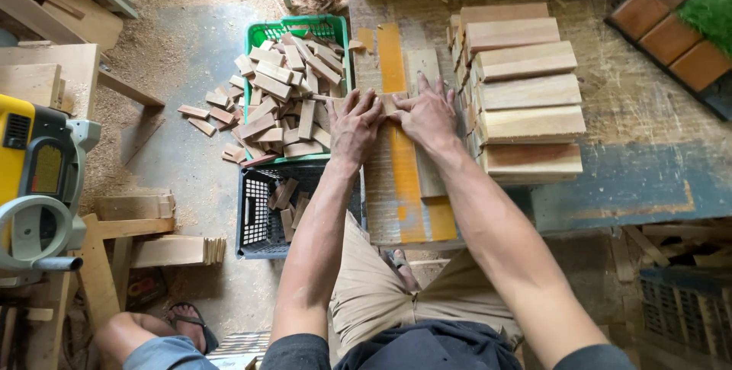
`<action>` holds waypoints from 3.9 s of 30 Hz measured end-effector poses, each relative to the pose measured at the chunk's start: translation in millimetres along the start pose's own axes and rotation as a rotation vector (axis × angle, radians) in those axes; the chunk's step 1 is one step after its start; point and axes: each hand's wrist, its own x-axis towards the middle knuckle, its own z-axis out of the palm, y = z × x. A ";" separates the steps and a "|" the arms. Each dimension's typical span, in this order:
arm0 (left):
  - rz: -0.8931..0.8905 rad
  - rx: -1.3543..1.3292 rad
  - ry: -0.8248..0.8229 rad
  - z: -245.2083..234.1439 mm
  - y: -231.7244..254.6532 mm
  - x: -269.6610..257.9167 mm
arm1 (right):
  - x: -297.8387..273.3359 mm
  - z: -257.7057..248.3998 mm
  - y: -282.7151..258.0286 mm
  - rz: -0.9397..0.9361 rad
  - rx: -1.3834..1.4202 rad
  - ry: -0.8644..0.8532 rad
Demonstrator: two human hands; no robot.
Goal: The person picks up small rectangular wooden blocks from a green basket and stacks them neatly on a workbench. They arrange the blocks into organized piles, occasionally adjusting the alignment of the stack.
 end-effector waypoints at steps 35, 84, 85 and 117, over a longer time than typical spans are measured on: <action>-0.564 -1.793 -0.123 -150.0 40.4 -136.2 | -129.6 -90.2 -94.1 -0.090 1.307 -0.331; 0.023 -0.810 0.174 -57.1 256.9 -121.7 | -262.7 -116.8 88.9 0.072 0.439 0.598; 0.016 -0.859 0.285 -62.0 252.9 -123.7 | -265.3 -113.4 77.1 0.008 0.411 0.705; -0.329 -0.210 0.348 -54.8 36.7 -147.0 | -192.0 -11.2 -27.4 -0.284 0.046 0.394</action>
